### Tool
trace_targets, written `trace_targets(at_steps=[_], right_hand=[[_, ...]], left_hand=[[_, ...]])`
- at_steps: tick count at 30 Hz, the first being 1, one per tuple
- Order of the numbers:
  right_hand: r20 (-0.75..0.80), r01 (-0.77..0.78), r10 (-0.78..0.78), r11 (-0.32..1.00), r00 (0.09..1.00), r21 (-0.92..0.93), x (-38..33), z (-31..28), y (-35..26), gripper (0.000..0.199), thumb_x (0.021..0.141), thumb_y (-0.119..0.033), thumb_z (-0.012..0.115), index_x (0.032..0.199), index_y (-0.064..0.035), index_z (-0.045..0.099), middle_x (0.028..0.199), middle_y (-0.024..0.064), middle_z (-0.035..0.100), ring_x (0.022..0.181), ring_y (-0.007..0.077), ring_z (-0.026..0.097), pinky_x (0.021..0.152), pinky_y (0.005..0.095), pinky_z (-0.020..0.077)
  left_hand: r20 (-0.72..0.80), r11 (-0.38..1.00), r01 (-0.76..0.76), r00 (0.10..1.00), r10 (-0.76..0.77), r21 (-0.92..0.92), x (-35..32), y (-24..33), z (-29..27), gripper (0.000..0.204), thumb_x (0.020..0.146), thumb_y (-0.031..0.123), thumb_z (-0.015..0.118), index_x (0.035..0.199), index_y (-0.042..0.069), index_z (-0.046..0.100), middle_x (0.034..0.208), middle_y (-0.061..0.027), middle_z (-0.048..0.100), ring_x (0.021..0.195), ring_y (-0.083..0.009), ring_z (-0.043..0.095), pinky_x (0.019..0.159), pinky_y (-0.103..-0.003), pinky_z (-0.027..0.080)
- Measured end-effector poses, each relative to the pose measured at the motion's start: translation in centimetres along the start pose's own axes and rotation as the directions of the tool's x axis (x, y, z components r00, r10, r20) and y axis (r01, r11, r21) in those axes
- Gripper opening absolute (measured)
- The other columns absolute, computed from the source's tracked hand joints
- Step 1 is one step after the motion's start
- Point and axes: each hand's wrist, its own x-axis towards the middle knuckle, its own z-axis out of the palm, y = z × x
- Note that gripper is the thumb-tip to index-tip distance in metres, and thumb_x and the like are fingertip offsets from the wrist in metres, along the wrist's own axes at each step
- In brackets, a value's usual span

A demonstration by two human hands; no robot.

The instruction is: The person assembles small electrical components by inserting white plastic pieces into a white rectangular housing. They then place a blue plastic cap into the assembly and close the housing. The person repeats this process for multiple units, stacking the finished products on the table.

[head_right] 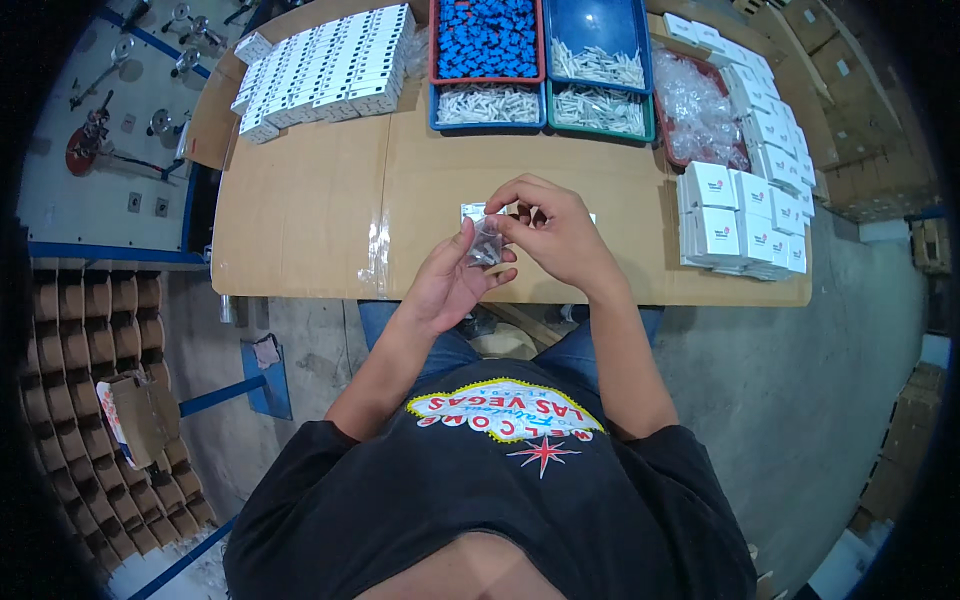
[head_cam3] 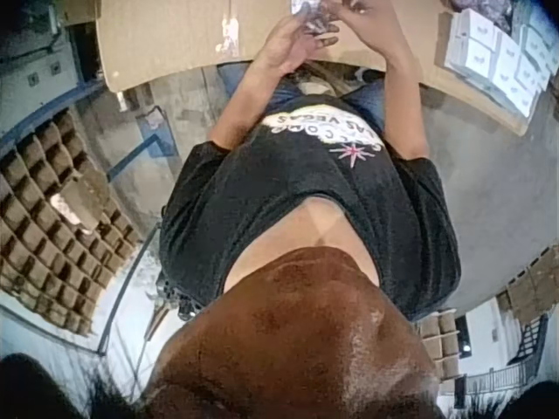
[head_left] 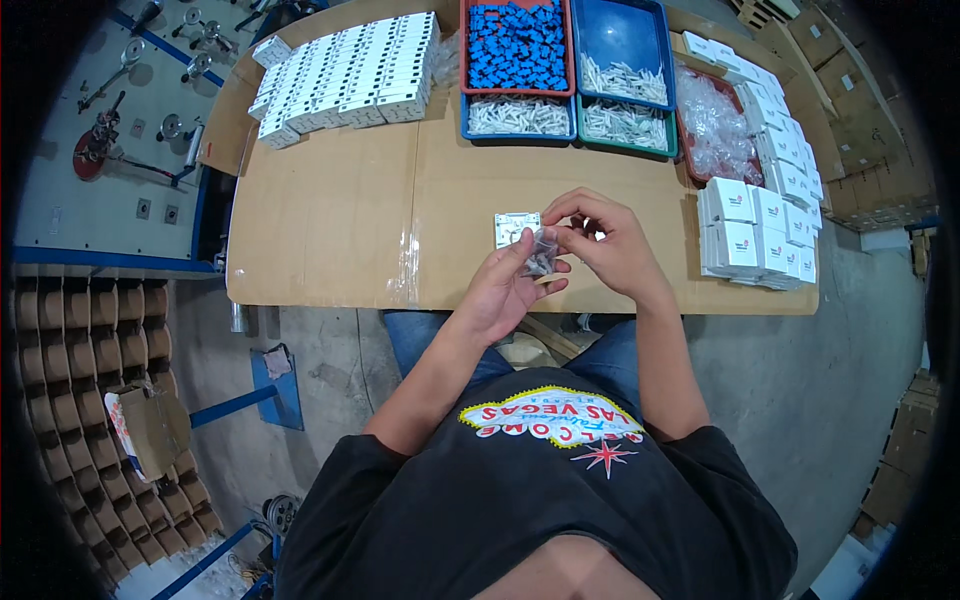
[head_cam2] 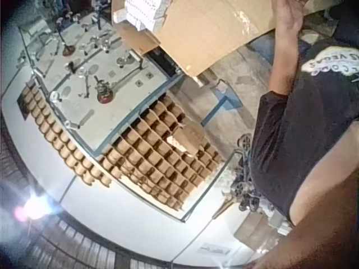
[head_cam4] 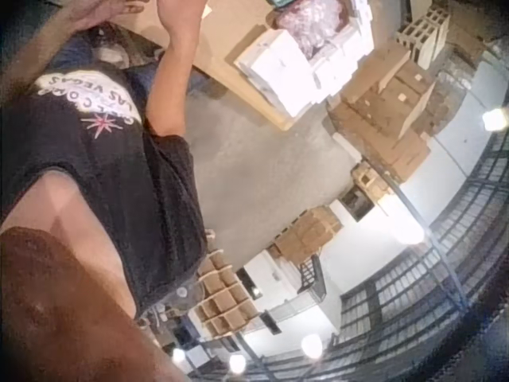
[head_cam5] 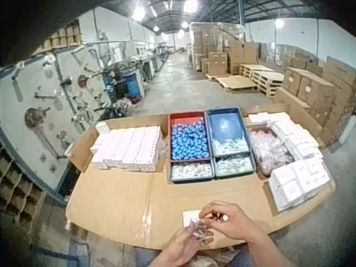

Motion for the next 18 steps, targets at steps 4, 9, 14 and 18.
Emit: trace_targets(at_steps=[4,9,14,18], right_hand=[[0.05,0.035,-0.034,0.999,0.998,-0.02,-0.2,-0.3,-0.6,0.012,0.091,-0.01,0.075,0.101,-0.003,0.073,0.097,0.0031,0.069,0.081,0.0112,0.061,0.069,0.0274,0.0468],[0.244,0.071,-0.05,0.994,0.968,-0.077,0.1,-1.6,-1.0,0.013,0.09,-0.01,0.074,0.1,-0.0019,0.072,0.098,0.0071,0.068,0.087,0.0176,0.063,0.075,0.0319,0.0497],[0.392,0.136,-0.045,0.969,0.919,-0.207,1.0,-2.7,-0.3,0.013,0.092,-0.01,0.071,0.1,-0.0002,0.071,0.1,0.0117,0.069,0.092,0.0272,0.066,0.08,0.0363,0.0522],[0.316,0.133,-0.055,0.964,0.947,-0.23,0.8,-2.5,-0.3,0.01,0.095,-0.009,0.067,0.098,-0.0001,0.071,0.099,0.0136,0.07,0.09,0.0306,0.068,0.078,0.039,0.0538]], left_hand=[[-0.061,0.998,0.009,0.998,-0.005,0.056,-0.1,0.1,0.3,0.051,0.111,0.051,0.047,0.131,0.006,0.062,0.117,-0.0069,0.07,0.106,-0.019,0.069,0.095,-0.04,0.055],[-0.085,0.979,-0.041,0.995,0.059,0.199,-0.1,0.0,-0.1,0.057,0.11,0.052,0.048,0.127,0.001,0.066,0.115,-0.0084,0.072,0.105,-0.0185,0.07,0.094,-0.035,0.055],[-0.105,0.91,-0.071,0.987,0.124,0.408,-0.3,-0.3,0.3,0.063,0.111,0.052,0.043,0.13,-0.005,0.064,0.116,-0.0116,0.073,0.103,-0.0198,0.072,0.096,-0.037,0.055],[-0.104,0.873,-0.148,0.97,0.22,0.465,0.0,-0.1,0.8,0.049,0.111,0.04,0.053,0.128,-0.005,0.065,0.113,-0.0112,0.074,0.103,-0.0186,0.072,0.095,-0.036,0.055]])
